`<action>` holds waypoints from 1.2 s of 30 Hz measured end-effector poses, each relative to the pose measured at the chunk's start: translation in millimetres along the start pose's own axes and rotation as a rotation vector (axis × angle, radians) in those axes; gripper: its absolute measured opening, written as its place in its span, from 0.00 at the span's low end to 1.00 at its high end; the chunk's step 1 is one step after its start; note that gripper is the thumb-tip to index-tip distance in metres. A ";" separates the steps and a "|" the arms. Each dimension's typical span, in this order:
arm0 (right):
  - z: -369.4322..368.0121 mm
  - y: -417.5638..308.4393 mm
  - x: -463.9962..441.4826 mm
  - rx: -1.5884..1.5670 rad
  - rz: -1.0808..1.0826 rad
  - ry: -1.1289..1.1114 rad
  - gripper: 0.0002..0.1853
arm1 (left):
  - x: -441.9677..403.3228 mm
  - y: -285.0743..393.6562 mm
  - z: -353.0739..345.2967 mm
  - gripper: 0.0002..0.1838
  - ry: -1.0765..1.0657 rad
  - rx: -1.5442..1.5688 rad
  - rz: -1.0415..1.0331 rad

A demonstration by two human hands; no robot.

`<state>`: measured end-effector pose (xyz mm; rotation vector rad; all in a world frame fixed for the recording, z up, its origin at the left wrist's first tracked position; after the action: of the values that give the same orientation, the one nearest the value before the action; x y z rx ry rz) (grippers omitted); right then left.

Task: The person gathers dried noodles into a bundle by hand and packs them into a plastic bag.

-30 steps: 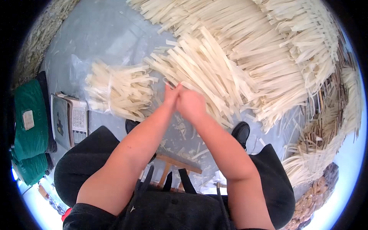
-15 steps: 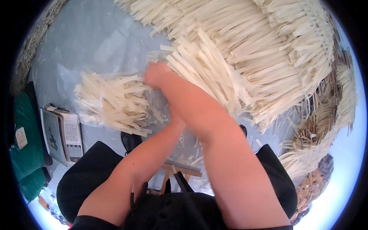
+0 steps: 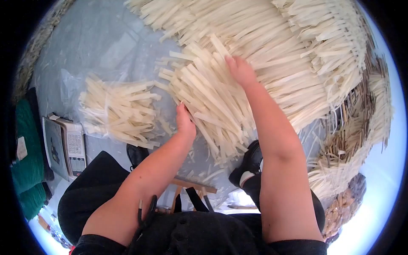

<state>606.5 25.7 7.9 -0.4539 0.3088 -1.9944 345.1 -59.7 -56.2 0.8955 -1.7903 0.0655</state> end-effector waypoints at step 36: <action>-96.3 -237.4 16.3 0.279 0.972 -0.171 0.23 | -3.3 10.3 -3.9 0.31 0.020 0.063 -0.194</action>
<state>367.5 118.5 20.9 -0.2183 0.0991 -1.0181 342.4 -48.9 -53.6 1.1062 -1.6823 0.0066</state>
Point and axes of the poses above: each hand's wrist, its own x-axis away from the middle knuckle, its own z-axis out of the back of the hand, y = z × x, the point moved 6 cm from there along -x, towards the middle knuckle, and after that the axes turned 1 degree about -y, right-handed, at the moved point
